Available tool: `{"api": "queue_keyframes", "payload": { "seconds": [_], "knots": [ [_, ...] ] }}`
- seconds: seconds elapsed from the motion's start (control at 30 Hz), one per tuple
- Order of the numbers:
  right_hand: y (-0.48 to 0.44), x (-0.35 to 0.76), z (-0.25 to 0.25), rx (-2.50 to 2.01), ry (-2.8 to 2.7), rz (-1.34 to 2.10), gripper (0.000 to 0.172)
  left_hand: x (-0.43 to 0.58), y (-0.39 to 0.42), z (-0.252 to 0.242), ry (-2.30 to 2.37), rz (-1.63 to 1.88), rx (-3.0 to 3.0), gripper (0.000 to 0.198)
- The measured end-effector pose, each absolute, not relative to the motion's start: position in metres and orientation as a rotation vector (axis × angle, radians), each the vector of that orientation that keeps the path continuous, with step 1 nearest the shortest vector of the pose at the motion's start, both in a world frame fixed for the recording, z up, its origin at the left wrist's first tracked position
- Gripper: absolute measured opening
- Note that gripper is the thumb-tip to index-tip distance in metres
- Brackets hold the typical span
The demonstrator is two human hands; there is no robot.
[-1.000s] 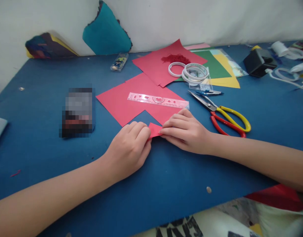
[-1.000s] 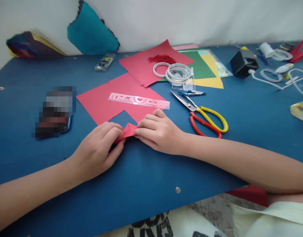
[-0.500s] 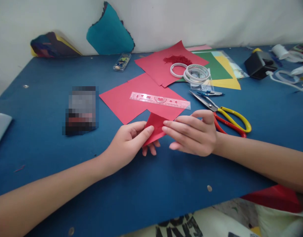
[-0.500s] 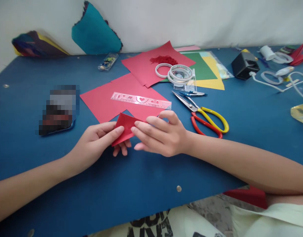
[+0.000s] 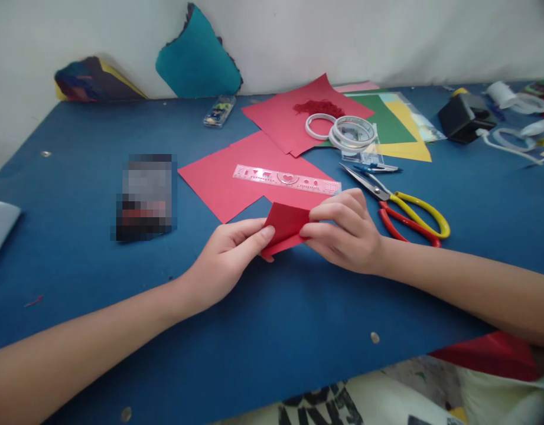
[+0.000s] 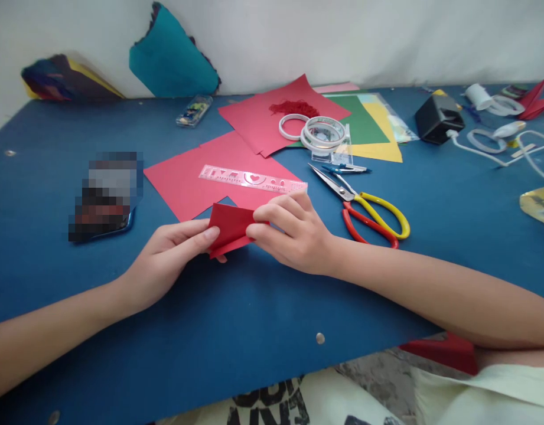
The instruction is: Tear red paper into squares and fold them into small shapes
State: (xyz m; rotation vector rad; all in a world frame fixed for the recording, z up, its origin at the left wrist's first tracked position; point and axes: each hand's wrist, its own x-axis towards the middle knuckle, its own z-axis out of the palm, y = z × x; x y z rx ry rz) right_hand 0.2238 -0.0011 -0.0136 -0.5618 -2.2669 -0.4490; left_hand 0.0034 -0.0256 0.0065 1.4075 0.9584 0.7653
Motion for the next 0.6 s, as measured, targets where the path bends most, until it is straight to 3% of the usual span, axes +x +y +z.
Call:
{"api": "queue_keyframes", "payload": {
  "seconds": [0.6],
  "knots": [
    [-0.0043,0.2286,-0.0069,-0.435,-2.331,-0.544,0.012,0.0083,-0.0275,0.0028,0.954,0.814,1.648,0.025]
  ]
}}
